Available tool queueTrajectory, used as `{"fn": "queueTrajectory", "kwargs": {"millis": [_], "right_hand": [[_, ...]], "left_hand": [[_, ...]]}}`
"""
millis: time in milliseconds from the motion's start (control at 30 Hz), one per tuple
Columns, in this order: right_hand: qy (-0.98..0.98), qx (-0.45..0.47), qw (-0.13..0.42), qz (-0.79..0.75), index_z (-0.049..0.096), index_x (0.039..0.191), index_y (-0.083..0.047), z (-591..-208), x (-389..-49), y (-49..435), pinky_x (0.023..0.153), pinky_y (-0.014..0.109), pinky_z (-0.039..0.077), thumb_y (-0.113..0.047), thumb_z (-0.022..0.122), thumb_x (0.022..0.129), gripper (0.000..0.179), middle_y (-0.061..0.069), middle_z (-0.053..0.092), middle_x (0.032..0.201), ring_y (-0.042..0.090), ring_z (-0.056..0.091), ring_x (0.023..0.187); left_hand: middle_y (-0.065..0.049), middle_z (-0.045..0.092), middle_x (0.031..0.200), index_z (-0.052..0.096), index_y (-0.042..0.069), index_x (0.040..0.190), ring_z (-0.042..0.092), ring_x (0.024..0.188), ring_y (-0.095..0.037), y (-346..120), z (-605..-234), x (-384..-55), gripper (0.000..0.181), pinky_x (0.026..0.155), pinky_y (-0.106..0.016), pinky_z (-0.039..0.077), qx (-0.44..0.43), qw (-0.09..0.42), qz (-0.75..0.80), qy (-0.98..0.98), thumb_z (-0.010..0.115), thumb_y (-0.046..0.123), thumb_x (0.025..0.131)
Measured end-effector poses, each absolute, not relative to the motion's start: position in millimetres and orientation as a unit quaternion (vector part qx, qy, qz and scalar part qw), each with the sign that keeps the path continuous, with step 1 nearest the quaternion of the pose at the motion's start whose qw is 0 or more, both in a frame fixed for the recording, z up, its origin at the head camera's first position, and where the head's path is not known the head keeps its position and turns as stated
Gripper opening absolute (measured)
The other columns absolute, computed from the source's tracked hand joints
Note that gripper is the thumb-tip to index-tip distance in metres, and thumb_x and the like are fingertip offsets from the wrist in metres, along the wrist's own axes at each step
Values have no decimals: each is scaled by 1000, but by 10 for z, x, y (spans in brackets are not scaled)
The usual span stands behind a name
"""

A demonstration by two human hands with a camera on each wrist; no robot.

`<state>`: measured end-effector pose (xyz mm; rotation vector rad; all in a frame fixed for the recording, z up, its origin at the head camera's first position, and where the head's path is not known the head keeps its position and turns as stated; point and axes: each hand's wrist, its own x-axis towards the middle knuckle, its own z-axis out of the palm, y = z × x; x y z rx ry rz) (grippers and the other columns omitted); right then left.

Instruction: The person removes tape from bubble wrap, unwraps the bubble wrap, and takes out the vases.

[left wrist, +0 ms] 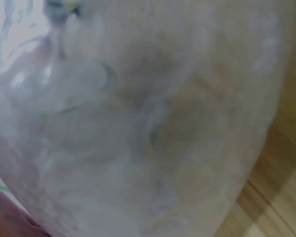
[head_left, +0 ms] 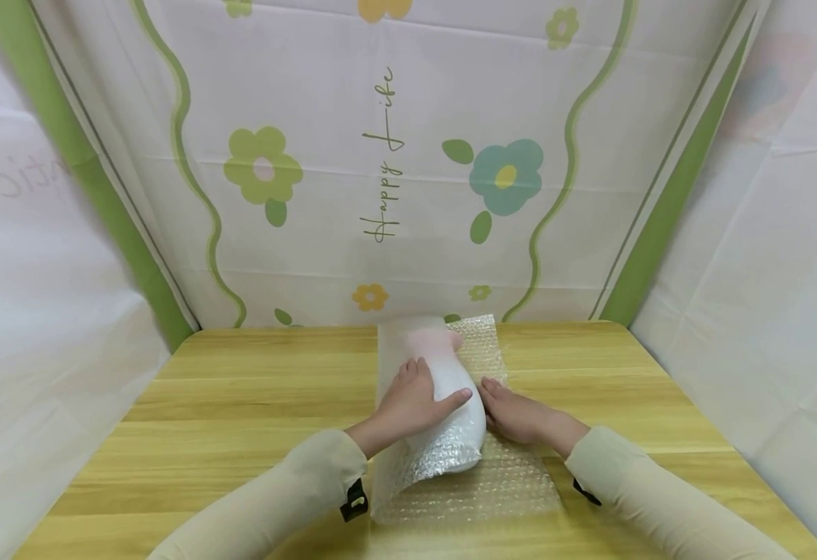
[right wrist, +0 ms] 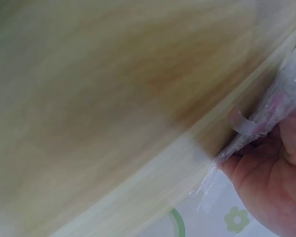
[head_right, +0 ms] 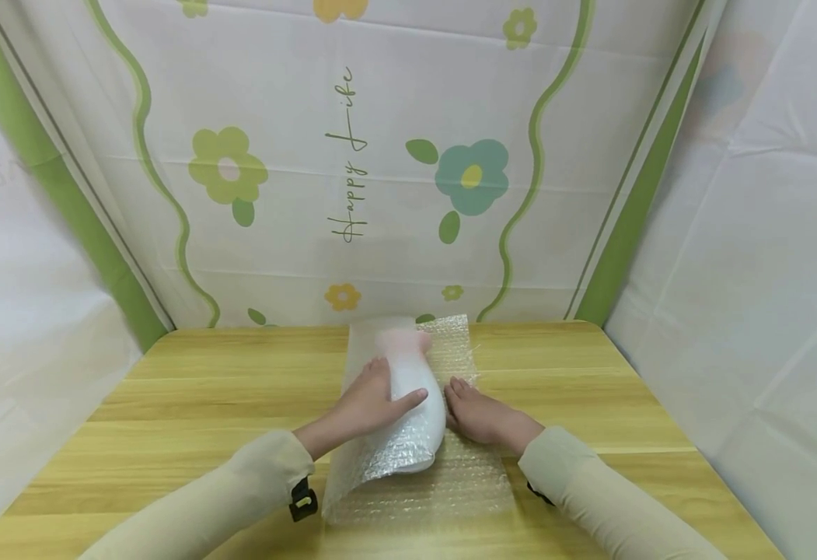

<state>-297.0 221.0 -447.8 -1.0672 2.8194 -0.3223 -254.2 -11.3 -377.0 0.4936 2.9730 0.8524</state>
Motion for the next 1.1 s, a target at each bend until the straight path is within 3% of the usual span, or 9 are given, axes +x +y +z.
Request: {"fn": "queueTrajectory", "kwargs": {"millis": [300, 1100], "right_hand": [[930, -345, 65, -111, 27, 143, 18, -4455, -2958, 2209, 110, 56, 22, -15, 40, 105, 52, 39, 20, 148, 50, 20, 138], [930, -347, 58, -107, 28, 143, 18, -4491, -2989, 2214, 110, 56, 22, -15, 42, 105, 52, 40, 22, 147, 50, 21, 138]], "left_hand": [[-37, 25, 148, 24, -18, 143, 19, 141, -44, -68, -3821, -2544, 113, 114, -44, 20, 162, 0, 234, 959, 58, 71, 82], [-33, 26, 150, 25, -15, 145, 21, 141, -41, -110, -3818, -2521, 107, 113, -46, 22, 135, -16, 289, 948, 69, 57, 80]]}}
